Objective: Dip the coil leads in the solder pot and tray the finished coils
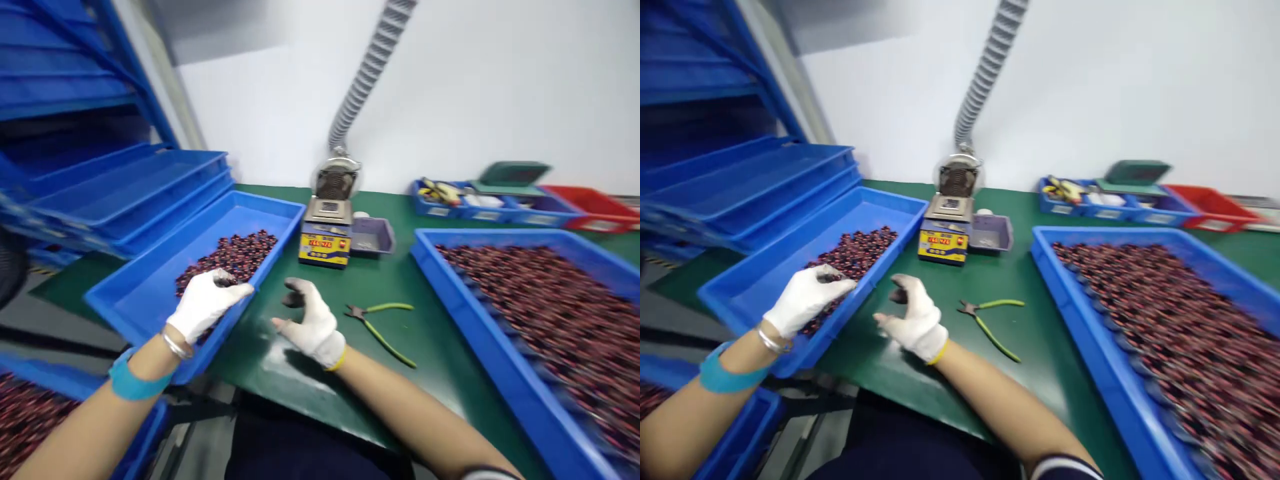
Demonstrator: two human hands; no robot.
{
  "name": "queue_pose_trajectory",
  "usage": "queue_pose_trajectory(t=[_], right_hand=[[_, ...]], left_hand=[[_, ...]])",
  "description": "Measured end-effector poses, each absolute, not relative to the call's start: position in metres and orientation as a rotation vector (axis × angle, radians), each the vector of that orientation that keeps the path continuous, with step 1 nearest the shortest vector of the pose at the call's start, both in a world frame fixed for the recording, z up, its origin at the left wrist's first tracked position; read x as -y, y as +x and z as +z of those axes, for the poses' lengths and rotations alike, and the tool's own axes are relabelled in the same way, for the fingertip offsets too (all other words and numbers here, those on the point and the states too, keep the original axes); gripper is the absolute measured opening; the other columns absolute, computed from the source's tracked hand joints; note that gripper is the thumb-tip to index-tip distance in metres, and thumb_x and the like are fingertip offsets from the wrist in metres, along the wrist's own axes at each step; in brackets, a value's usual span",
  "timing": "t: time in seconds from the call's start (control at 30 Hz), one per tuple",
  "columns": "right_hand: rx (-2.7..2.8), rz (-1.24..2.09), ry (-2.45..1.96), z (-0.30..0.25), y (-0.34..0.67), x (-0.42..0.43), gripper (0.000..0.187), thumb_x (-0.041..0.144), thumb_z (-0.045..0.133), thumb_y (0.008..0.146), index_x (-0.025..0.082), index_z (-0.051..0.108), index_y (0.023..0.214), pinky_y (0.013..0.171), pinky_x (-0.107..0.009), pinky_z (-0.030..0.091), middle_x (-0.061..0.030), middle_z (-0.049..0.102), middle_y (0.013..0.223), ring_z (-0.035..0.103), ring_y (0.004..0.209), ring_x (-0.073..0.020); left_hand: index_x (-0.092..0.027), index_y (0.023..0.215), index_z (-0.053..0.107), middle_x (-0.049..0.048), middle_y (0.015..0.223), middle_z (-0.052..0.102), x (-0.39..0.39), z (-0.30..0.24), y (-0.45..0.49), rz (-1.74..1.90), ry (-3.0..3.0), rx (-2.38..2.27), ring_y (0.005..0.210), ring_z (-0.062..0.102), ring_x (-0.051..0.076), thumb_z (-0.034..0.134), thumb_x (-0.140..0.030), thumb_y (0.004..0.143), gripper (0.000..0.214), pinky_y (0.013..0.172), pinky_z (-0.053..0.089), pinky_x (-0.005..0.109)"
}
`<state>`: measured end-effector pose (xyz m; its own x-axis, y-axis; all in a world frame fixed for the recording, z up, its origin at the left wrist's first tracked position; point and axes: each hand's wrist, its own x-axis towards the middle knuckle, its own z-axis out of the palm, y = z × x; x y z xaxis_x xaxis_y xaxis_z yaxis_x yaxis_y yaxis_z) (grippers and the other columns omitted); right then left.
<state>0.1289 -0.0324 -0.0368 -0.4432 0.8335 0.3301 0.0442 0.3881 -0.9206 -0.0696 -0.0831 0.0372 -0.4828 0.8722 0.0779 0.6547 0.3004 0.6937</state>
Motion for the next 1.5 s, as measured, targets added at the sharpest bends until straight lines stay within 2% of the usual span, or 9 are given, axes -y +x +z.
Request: queue_pose_trajectory(t=[0.07,0.27,0.47,0.67,0.83,0.97,1.1,1.27,1.5], right_hand=[[1.752,1.131,-0.801,-0.026,0.129,0.035,0.071,0.030,0.073,0.060,0.022,0.044,0.124,0.082,-0.032,0.052,-0.0055,0.060,0.106,0.061,0.087,-0.0180],[1.627,1.031,-0.778,-0.023,0.150,0.004,0.037,0.025,0.067,0.063,0.018,0.060,0.098,0.085,-0.031,0.049,-0.0037,0.063,0.098,0.061,0.091,-0.0200],[1.333,1.729,-0.583,-0.021,0.167,-0.029,0.044,0.025,0.072,0.057,0.017,0.057,0.097,0.066,-0.027,0.052,-0.0040,0.063,0.090,0.061,0.075,-0.0146],[1.263,1.976,-0.575,-0.020,0.172,-0.040,0.046,0.019,0.074,0.053,0.016,0.059,0.097,0.060,-0.022,0.050,-0.0001,0.063,0.081,0.059,0.069,-0.0107],[1.308,1.989,-0.607,-0.016,0.175,-0.040,0.043,0.017,0.075,0.052,0.017,0.061,0.093,0.063,-0.022,0.052,0.0005,0.065,0.081,0.061,0.071,-0.0113],[1.333,2.034,-0.649,-0.016,0.174,-0.040,0.039,0.014,0.073,0.053,0.017,0.061,0.091,0.054,-0.019,0.051,0.0024,0.064,0.073,0.059,0.059,-0.0081],[1.304,2.047,-0.674,-0.018,0.172,-0.039,0.041,0.012,0.071,0.054,0.017,0.059,0.092,0.051,-0.018,0.050,0.0041,0.063,0.070,0.057,0.053,-0.0069],[1.420,1.916,-0.696,-0.018,0.173,-0.036,0.042,0.014,0.073,0.055,0.017,0.061,0.095,0.058,-0.020,0.052,-0.0001,0.066,0.080,0.063,0.069,-0.0110],[1.450,1.780,-0.666,-0.017,0.177,-0.037,0.047,0.021,0.072,0.058,0.017,0.059,0.103,0.067,-0.026,0.054,-0.0030,0.066,0.089,0.064,0.075,-0.0135]], left_hand=[[-0.017,0.064,0.062,0.0007,0.059,0.063,0.066,0.033,-0.026,1.000,1.398,-2.176,0.059,0.057,0.018,0.071,-0.051,0.056,0.036,0.053,0.039,0.026],[-0.019,0.060,0.057,0.0010,0.060,0.063,0.028,0.029,0.034,0.964,1.442,-1.974,0.060,0.058,0.018,0.078,-0.046,0.048,0.037,0.053,0.041,0.027],[-0.017,0.091,0.063,-0.0017,0.064,0.063,0.020,0.021,0.028,1.250,1.080,-1.433,0.043,0.047,0.008,0.078,-0.039,0.056,0.044,0.038,0.035,0.020],[-0.017,0.088,0.064,-0.0013,0.066,0.065,0.014,0.008,0.022,1.269,0.847,-1.335,0.043,0.047,0.005,0.080,-0.031,0.058,0.037,0.036,0.033,0.015],[-0.017,0.076,0.062,-0.0004,0.063,0.064,0.014,0.009,0.018,1.245,0.753,-1.333,0.047,0.053,0.007,0.080,-0.031,0.057,0.030,0.039,0.037,0.015],[-0.016,0.070,0.062,-0.0029,0.053,0.057,0.014,0.008,0.019,1.266,0.775,-1.333,0.041,0.050,0.007,0.079,-0.033,0.060,0.026,0.039,0.039,0.017],[-0.018,0.073,0.064,-0.0033,0.065,0.063,0.010,0.010,0.018,1.557,0.696,-1.269,0.051,0.055,0.007,0.079,-0.030,0.062,0.022,0.047,0.045,0.017],[-0.022,0.066,0.062,-0.0086,0.072,0.065,-0.001,0.021,-0.003,1.979,0.518,-1.133,0.059,0.057,0.004,0.076,-0.020,0.066,0.014,0.054,0.047,0.014],[-0.028,0.072,0.063,-0.0044,0.082,0.065,0.007,0.019,0.006,1.742,0.488,-1.092,0.073,0.062,0.013,0.065,-0.036,0.075,0.009,0.059,0.051,0.023]])
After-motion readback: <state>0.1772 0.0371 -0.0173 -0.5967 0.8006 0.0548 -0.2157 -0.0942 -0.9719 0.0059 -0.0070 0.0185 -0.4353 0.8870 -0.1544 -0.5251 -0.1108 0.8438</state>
